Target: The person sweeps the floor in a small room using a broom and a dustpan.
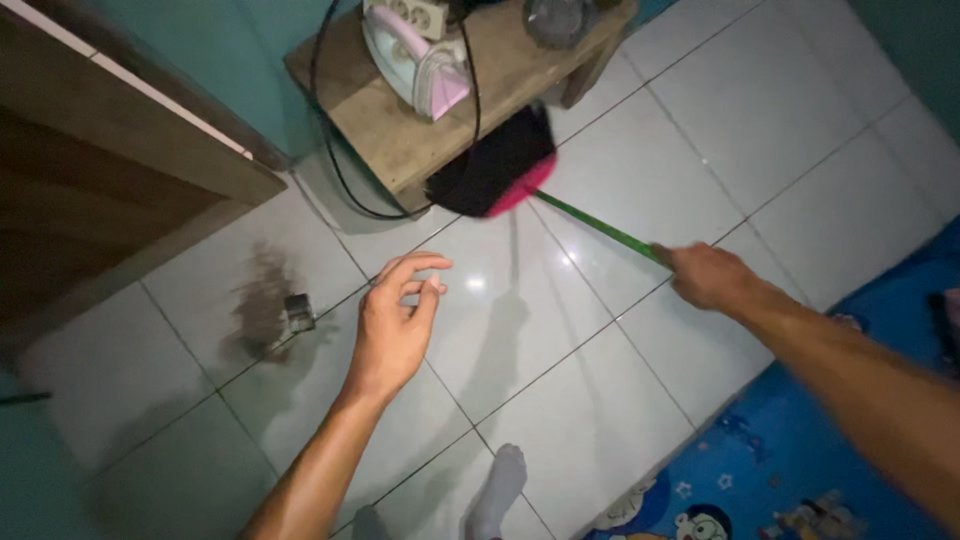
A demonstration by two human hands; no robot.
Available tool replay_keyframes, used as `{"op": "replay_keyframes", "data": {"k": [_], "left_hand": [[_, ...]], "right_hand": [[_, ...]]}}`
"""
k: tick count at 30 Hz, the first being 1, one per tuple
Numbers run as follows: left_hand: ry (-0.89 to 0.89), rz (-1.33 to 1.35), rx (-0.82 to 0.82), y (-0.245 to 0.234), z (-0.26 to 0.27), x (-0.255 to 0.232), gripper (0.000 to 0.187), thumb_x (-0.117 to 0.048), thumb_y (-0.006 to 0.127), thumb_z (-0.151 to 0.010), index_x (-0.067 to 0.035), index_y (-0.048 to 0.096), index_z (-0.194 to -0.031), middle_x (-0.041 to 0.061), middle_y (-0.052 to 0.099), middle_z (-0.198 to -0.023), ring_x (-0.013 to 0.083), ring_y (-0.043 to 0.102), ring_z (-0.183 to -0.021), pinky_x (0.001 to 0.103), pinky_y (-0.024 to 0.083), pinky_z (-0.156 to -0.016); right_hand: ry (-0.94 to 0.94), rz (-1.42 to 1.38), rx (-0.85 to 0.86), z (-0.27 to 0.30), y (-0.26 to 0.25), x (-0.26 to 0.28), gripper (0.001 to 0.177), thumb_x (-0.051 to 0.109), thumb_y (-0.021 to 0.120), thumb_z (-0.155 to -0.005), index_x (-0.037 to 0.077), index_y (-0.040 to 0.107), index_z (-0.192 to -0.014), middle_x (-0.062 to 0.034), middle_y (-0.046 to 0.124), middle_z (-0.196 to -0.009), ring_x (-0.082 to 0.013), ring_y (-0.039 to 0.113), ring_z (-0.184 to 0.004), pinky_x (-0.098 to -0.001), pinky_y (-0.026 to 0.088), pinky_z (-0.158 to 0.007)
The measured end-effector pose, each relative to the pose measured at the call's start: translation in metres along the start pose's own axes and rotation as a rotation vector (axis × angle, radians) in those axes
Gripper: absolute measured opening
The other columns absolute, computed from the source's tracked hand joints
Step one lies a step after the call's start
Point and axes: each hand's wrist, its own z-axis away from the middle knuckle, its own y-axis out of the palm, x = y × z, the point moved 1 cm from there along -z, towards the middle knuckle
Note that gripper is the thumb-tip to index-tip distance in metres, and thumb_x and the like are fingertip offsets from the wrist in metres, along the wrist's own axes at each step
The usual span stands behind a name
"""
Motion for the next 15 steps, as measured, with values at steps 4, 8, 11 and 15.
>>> {"op": "replay_keyframes", "data": {"k": [4,8,11,15], "left_hand": [[0.022,0.006,-0.006,-0.003,0.000,-0.024,0.019,-0.004,0.049,-0.086,-0.006,0.060,-0.101,0.007,0.056,-0.112,0.0157,0.066,-0.087,0.024,0.054,-0.060],[0.033,0.005,-0.005,-0.007,0.000,-0.035,0.019,-0.004,0.049,-0.087,-0.007,0.060,-0.102,0.007,0.056,-0.112,0.0154,0.066,-0.086,0.024,0.053,-0.061],[0.010,-0.006,-0.007,-0.008,0.006,-0.029,0.019,-0.004,0.049,-0.087,-0.007,0.060,-0.102,0.006,0.057,-0.113,0.0152,0.066,-0.087,0.024,0.053,-0.061],[-0.015,-0.014,-0.016,-0.010,0.018,-0.013,0.020,-0.004,0.049,-0.086,-0.007,0.060,-0.102,0.005,0.057,-0.114,0.0151,0.067,-0.087,0.024,0.051,-0.059]], "right_hand": [[0.214,-0.131,0.160,0.066,-0.011,-0.038,0.061,0.011,0.045,-0.088,0.025,0.025,-0.144,-0.0195,0.067,-0.076,-0.0324,0.067,-0.070,-0.0430,0.056,-0.066],[0.097,-0.341,-0.015,0.078,-0.008,-0.028,0.065,0.009,0.052,-0.079,0.024,0.032,-0.139,-0.0203,0.064,-0.070,-0.0325,0.067,-0.060,-0.0417,0.055,-0.064],[-0.074,-0.398,-0.214,0.043,0.004,0.011,0.066,0.006,0.054,-0.075,0.015,0.035,-0.137,-0.0230,0.062,-0.074,-0.0331,0.064,-0.067,-0.0437,0.051,-0.067],[-0.016,-0.406,-0.170,-0.032,0.016,0.076,0.065,0.003,0.050,-0.077,0.021,0.035,-0.138,-0.0201,0.062,-0.094,-0.0325,0.062,-0.087,-0.0431,0.050,-0.079]]}}
